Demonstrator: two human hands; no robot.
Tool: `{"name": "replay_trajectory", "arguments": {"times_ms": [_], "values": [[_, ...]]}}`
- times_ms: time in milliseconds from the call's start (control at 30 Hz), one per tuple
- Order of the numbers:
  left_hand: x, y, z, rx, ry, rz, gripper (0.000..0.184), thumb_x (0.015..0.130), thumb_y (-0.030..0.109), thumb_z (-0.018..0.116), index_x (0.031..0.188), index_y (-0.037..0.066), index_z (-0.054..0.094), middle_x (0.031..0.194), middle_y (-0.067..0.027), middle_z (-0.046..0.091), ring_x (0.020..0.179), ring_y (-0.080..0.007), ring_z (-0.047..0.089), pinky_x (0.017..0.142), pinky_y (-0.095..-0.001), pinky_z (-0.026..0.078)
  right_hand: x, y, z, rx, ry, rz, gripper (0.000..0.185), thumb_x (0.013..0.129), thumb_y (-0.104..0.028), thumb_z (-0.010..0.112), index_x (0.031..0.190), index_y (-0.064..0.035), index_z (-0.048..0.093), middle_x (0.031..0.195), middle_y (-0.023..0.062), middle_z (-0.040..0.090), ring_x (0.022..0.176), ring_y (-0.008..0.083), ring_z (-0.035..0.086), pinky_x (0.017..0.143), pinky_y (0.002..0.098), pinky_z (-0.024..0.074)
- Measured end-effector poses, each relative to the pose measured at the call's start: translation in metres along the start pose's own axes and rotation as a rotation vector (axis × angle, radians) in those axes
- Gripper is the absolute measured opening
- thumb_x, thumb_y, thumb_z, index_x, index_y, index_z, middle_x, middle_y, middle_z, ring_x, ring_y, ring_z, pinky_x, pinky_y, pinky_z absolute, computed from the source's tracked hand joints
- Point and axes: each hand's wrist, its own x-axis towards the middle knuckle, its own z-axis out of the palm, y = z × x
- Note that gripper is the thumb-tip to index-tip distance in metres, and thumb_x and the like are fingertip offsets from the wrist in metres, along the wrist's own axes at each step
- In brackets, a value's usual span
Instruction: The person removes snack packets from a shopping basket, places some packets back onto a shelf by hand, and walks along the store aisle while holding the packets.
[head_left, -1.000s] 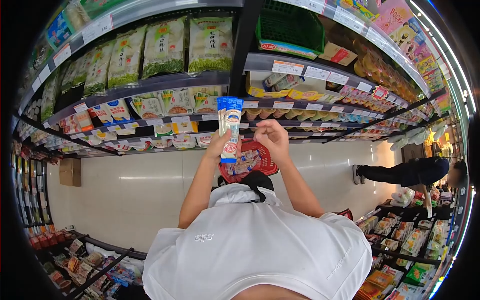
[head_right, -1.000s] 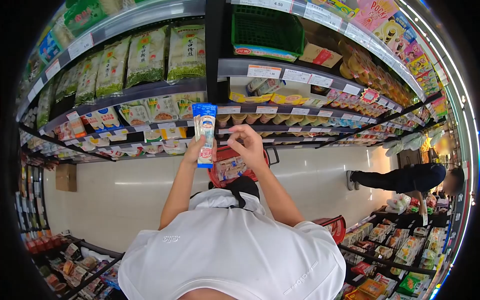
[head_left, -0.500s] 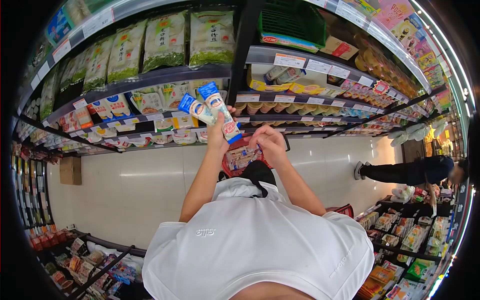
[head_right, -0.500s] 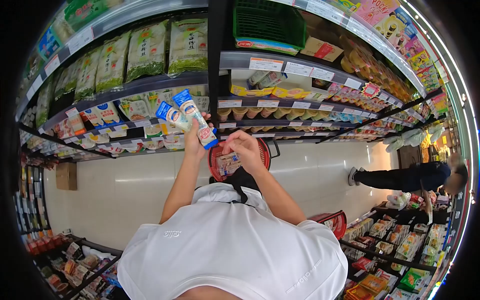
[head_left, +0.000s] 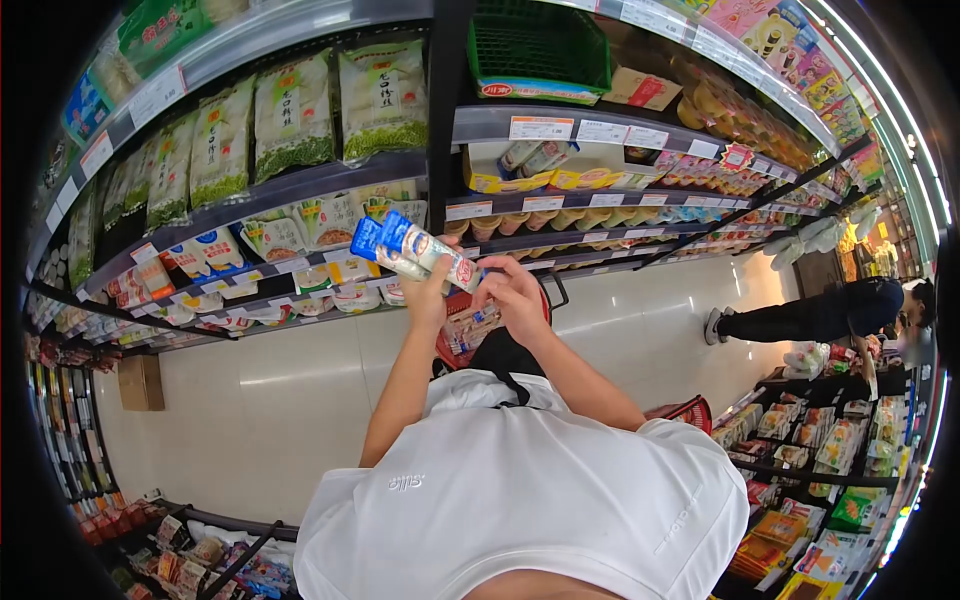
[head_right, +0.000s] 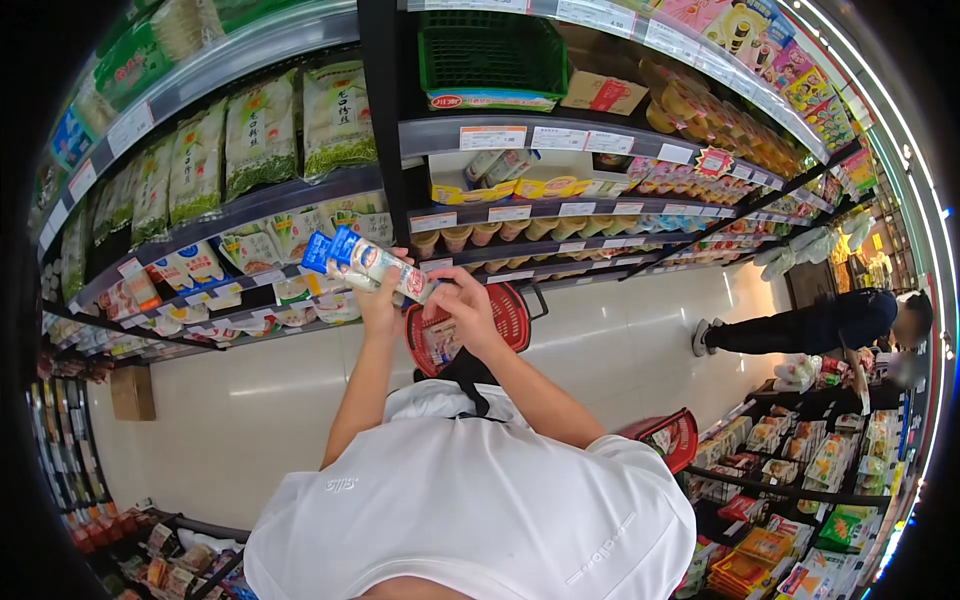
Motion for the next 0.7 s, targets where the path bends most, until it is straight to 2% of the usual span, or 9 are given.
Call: {"name": "replay_trajectory", "arguments": {"times_ms": [67,200,233,400,467,533,600,633,700], "values": [[0.002,0.008,0.002,0.032,0.003,0.014,0.031,0.081,0.001,0.064,0.110,0.000,0.052,0.104,-0.0118,0.062,0.091,-0.0178,0.061,0.080,-0.0303,0.050,0.002,-0.005,-0.008,-0.047,0.064,-0.041,0.036,0.086,-0.012,0.056,0.116,0.0031,0.046,0.073,0.0121,0.059,0.069,0.0204,0.058,0.068,0.0316,0.0471],[0.010,-0.003,-0.018,0.078,0.131,-0.052,0.027,0.081,0.002,0.065,0.106,0.001,0.053,0.096,-0.0123,0.063,0.076,-0.0171,0.062,0.065,-0.0304,0.052,0.003,-0.020,-0.026,-0.189,0.136,-0.157,0.032,0.087,-0.010,0.054,0.116,0.0024,0.046,0.070,0.0113,0.058,0.067,0.0186,0.057,0.066,0.0295,0.0471],[0.012,-0.005,-0.020,0.103,0.144,-0.056,0.019,0.082,0.005,0.065,0.098,0.000,0.057,0.088,-0.0107,0.065,0.067,-0.0155,0.061,0.057,-0.0288,0.049,0.004,-0.023,-0.029,-0.216,0.165,-0.161,0.031,0.088,-0.010,0.054,0.115,0.0025,0.047,0.069,0.0107,0.058,0.066,0.0179,0.057,0.066,0.0289,0.0469],[0.016,-0.003,-0.025,0.065,0.043,-0.130,0.018,0.082,0.008,0.064,0.096,0.000,0.058,0.080,-0.0102,0.065,0.063,-0.0167,0.062,0.056,-0.0282,0.049,0.006,-0.043,-0.038,-0.352,0.242,-0.181,0.019,0.090,-0.006,0.054,0.107,0.0015,0.054,0.066,0.0044,0.058,0.061,0.0097,0.054,0.060,0.0224,0.0415],[0.016,-0.006,-0.027,0.113,0.072,-0.228,0.015,0.080,0.001,0.065,0.092,-0.002,0.058,0.075,-0.0103,0.064,0.064,-0.0178,0.063,0.054,-0.0279,0.048,0.008,-0.050,-0.036,-0.356,0.262,-0.206,0.015,0.090,-0.005,0.054,0.104,0.0021,0.056,0.064,0.0028,0.057,0.059,0.0076,0.052,0.056,0.0211,0.0397],[0.017,-0.011,-0.031,0.141,0.041,-0.234,0.015,0.079,0.002,0.067,0.090,-0.002,0.058,0.075,-0.0110,0.065,0.063,-0.0175,0.064,0.055,-0.0276,0.048,0.010,-0.059,-0.040,-0.521,0.300,-0.235,0.014,0.089,-0.005,0.056,0.101,0.0022,0.057,0.063,0.0020,0.056,0.057,0.0060,0.050,0.054,0.0204,0.0384],[0.015,-0.015,-0.033,0.236,-0.065,-0.344,0.018,0.078,0.001,0.067,0.092,-0.002,0.057,0.076,-0.0102,0.066,0.062,-0.0167,0.063,0.054,-0.0273,0.048,0.013,-0.069,-0.040,-0.508,0.330,-0.261,0.012,0.089,-0.006,0.058,0.097,0.0023,0.059,0.060,0.0011,0.057,0.053,0.0048,0.049,0.050,0.0200,0.0371],[0.015,-0.016,-0.037,0.258,-0.184,-0.413,0.031,0.076,-0.004,0.067,0.101,0.000,0.050,0.086,-0.0154,0.066,0.071,-0.0224,0.067,0.056,-0.0290,0.052,0.014,-0.075,-0.039,-0.590,0.342,-0.279,0.012,0.088,-0.007,0.059,0.096,0.0024,0.060,0.059,0.0008,0.057,0.051,0.0045,0.049,0.049,0.0202,0.0371],[0.007,-0.020,-0.034,0.222,-0.170,-0.475,0.035,0.075,-0.005,0.067,0.103,0.000,0.048,0.086,-0.0154,0.066,0.071,-0.0231,0.068,0.057,-0.0294,0.052,0.016,-0.079,-0.042,-0.715,0.362,-0.308,0.012,0.086,-0.008,0.061,0.092,0.0030,0.062,0.057,-0.0002,0.058,0.049,0.0038,0.049,0.048,0.0208,0.0372]]}}
